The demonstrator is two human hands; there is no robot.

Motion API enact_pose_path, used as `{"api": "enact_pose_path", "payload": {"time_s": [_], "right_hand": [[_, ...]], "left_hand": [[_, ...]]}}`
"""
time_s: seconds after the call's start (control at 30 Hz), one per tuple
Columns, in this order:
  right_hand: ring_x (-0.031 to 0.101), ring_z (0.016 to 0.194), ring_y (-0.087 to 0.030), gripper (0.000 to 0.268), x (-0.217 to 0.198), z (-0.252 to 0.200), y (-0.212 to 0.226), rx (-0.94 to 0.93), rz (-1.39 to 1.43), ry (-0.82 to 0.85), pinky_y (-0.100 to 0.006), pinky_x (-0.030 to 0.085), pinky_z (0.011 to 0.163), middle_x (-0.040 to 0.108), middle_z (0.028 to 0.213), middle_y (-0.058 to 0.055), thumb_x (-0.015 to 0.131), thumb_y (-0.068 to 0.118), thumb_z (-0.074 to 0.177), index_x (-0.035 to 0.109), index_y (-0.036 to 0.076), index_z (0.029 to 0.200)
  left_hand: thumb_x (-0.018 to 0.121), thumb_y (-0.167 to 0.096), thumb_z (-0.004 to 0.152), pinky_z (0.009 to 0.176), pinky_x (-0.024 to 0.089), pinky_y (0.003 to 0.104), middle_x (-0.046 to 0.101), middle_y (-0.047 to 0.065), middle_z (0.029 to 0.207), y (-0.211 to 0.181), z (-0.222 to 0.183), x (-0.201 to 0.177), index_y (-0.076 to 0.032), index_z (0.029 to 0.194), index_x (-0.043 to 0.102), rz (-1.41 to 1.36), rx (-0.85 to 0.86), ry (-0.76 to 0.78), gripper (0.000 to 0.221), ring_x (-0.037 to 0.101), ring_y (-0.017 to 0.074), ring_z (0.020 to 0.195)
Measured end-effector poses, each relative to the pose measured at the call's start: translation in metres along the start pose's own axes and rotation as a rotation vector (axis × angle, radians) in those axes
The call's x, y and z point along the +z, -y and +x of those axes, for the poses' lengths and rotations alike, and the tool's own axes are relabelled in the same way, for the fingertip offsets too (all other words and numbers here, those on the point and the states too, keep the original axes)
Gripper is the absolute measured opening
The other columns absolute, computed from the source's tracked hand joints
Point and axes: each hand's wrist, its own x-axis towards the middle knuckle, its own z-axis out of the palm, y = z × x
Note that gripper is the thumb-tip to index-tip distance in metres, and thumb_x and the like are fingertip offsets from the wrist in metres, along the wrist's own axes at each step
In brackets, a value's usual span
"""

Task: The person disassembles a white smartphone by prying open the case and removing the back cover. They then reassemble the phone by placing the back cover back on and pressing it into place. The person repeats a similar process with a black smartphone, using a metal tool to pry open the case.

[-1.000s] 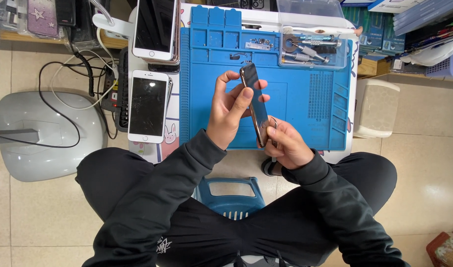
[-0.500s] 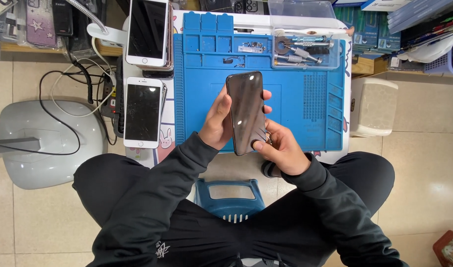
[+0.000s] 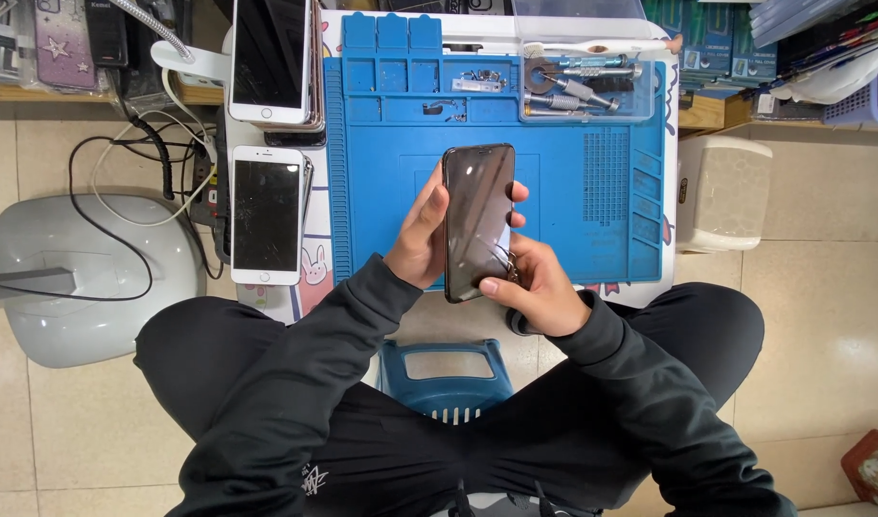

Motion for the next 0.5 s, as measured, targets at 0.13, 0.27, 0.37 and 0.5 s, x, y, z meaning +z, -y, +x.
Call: {"api": "enact_pose_path", "payload": {"time_s": [0.13, 0.27, 0.37, 0.5], "right_hand": [[0.068, 0.075, -0.011, 0.028, 0.012, 0.005, 0.017, -0.019, -0.012, 0.006, -0.027, 0.060, 0.063, 0.074, 0.082, -0.012, 0.077, 0.004, 0.091, 0.068, -0.004, 0.116], [0.067, 0.076, -0.011, 0.030, 0.015, 0.004, 0.023, -0.019, -0.004, 0.022, -0.027, 0.060, 0.063, 0.074, 0.083, -0.011, 0.079, 0.005, 0.089, 0.069, -0.004, 0.116], [0.067, 0.076, -0.011, 0.034, 0.011, 0.004, 0.017, -0.024, -0.003, 0.038, -0.028, 0.060, 0.063, 0.073, 0.083, -0.012, 0.081, 0.005, 0.087, 0.068, -0.005, 0.117], [0.074, 0.085, -0.016, 0.042, 0.025, 0.006, 0.037, -0.015, 0.020, 0.076, -0.031, 0.065, 0.072, 0.078, 0.091, -0.020, 0.083, 0.005, 0.086, 0.064, -0.006, 0.122]], "left_hand": [[0.060, -0.060, 0.103, 0.095, 0.064, 0.052, 0.065, 0.029, 0.131, -0.002, 0.000, 0.005, -0.014, 0.150, 0.038, -0.007, 0.019, 0.001, 0.069, 0.073, 0.0352, 0.114], [0.061, -0.059, 0.102, 0.095, 0.064, 0.052, 0.065, 0.029, 0.130, -0.002, -0.002, 0.006, -0.016, 0.149, 0.037, -0.017, 0.020, -0.005, 0.068, 0.073, 0.0358, 0.113], [0.059, -0.059, 0.104, 0.097, 0.063, 0.051, 0.066, 0.028, 0.131, -0.004, 0.000, 0.005, -0.017, 0.147, 0.038, -0.014, 0.014, 0.001, 0.064, 0.073, 0.0345, 0.114], [0.056, -0.059, 0.106, 0.098, 0.062, 0.050, 0.065, 0.029, 0.132, -0.004, 0.000, 0.003, -0.020, 0.141, 0.036, -0.013, 0.024, 0.002, 0.056, 0.073, 0.0344, 0.114]]}}
